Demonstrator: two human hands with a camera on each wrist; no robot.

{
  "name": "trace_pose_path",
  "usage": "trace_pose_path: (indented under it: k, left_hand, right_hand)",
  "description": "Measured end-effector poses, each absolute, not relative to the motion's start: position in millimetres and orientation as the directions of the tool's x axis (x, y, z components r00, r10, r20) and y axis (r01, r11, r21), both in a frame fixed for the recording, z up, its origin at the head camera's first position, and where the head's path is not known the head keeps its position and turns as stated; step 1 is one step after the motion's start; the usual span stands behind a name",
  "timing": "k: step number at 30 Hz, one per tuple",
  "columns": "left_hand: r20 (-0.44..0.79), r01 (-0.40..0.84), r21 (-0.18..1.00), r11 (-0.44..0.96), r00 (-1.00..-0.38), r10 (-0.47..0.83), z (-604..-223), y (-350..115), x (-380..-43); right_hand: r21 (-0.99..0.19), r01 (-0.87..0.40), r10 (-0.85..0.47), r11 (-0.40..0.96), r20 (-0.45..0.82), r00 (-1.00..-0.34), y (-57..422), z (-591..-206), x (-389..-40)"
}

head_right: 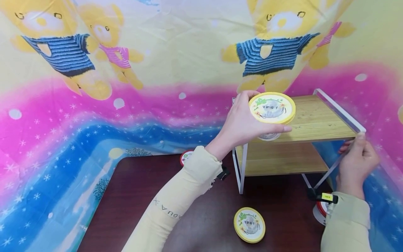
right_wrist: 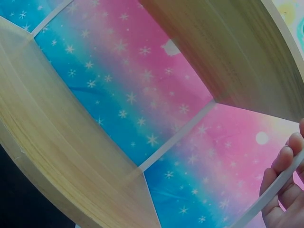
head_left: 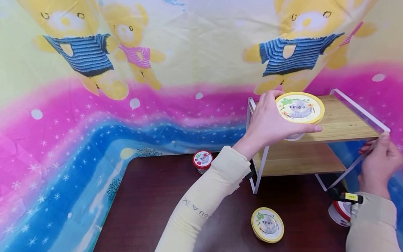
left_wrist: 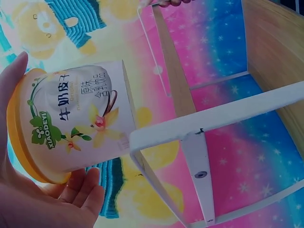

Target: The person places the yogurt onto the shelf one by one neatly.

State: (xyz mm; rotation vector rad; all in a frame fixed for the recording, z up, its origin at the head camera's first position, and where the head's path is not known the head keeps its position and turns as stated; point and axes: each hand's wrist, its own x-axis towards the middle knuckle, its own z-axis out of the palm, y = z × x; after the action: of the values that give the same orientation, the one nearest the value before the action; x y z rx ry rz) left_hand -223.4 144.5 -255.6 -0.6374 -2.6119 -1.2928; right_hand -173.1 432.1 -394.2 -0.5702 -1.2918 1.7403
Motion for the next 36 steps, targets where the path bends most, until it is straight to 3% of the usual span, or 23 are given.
trace_pose_path:
  k: [13, 22, 36]
  left_hand:
    - [0.297, 0.370, 0.738, 0.565, -0.929, 0.222, -258.9, 152.2, -231.1]
    - [0.313, 0.375, 0.684, 0.626, -0.926, 0.212, -264.0, 156.3, -227.5]
    - [0.478, 0.442, 0.562, 0.700, -0.864, 0.161, -278.1, 166.7, -228.3]
  right_hand:
    - [-0.934, -0.344, 0.848, -0.094, 0.106, -0.519, 434.0, -392.3, -172.5]
    - [-0.934, -0.342, 0.848, -0.102, 0.099, -0.521, 432.8, -391.7, -172.8]
    - [-0.935, -0.338, 0.853, -0.110, 0.086, -0.516, 434.2, -392.5, -173.3]
